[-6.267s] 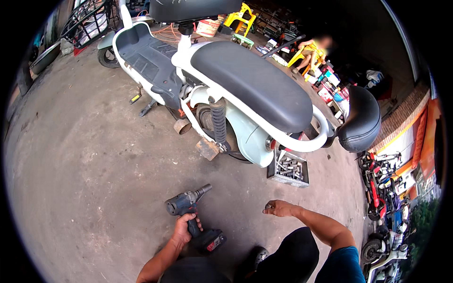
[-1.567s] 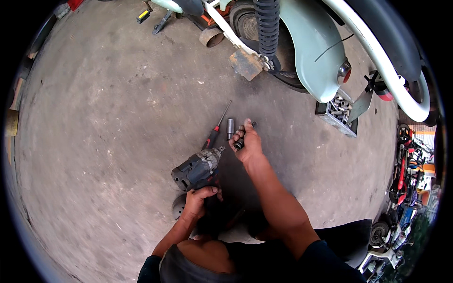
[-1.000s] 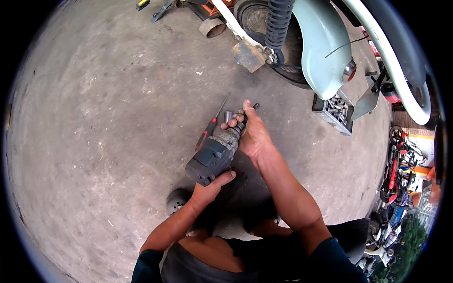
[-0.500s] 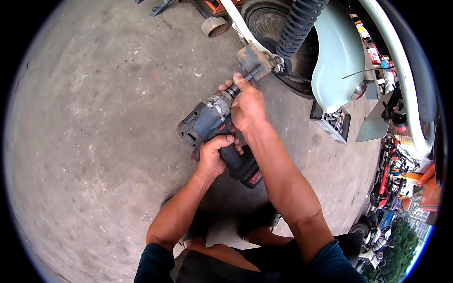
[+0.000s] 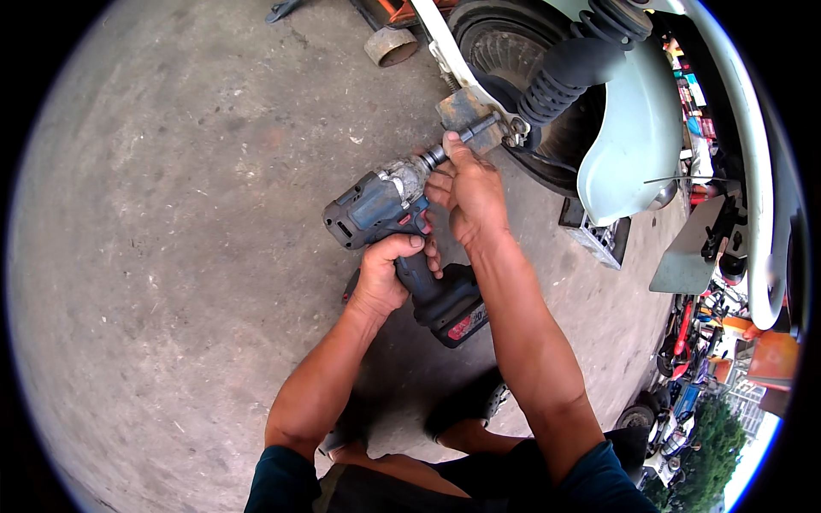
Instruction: The person works on the rear wheel assembly of a scooter, using a cordless impact wrench to remove and install bolts on the suspension and axle. The person removes the wheel, places it on the floor, and later handles a new tire wrapped in protective paper.
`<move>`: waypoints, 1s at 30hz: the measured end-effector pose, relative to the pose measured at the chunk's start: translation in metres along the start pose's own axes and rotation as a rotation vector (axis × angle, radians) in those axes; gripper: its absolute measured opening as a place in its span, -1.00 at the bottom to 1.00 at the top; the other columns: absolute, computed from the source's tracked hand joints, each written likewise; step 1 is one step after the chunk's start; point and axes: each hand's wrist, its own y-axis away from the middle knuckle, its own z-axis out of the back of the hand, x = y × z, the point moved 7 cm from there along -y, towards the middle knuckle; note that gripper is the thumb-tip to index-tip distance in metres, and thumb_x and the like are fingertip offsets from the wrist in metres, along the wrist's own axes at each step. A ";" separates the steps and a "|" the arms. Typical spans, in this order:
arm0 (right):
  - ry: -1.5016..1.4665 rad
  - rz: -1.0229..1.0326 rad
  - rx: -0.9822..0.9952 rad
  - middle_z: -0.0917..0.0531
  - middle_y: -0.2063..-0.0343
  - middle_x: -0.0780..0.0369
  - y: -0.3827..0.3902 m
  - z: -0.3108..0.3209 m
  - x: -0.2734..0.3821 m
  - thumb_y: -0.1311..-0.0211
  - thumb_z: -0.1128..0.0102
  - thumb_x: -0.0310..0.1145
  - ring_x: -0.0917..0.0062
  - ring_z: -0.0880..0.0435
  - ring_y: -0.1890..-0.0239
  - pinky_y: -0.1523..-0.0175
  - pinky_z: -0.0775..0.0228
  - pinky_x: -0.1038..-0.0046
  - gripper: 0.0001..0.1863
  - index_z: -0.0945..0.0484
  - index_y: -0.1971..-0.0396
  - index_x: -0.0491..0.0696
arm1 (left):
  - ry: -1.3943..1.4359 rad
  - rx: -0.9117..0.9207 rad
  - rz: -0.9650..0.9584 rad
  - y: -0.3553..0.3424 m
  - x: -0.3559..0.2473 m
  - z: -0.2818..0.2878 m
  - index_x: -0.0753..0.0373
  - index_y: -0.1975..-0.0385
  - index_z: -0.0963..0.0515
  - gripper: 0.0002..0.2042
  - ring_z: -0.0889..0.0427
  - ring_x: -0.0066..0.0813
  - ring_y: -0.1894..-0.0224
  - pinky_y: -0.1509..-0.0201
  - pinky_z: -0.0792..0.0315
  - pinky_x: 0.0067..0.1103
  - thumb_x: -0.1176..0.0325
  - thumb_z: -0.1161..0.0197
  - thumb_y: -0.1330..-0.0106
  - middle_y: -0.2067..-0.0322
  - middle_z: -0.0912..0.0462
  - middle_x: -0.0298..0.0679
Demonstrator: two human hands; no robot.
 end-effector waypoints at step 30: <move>-0.352 -0.074 0.271 -0.61 0.21 0.34 -0.001 0.000 -0.020 -0.37 -0.04 0.09 0.70 -0.43 0.39 0.23 -0.29 0.61 -0.53 -0.48 0.10 -0.06 | -0.080 -0.011 -0.075 -0.006 -0.008 -0.002 0.31 0.20 -0.47 -0.68 -0.55 -0.34 0.51 0.35 -0.51 -0.39 0.39 -0.24 0.00 0.48 -0.53 -0.20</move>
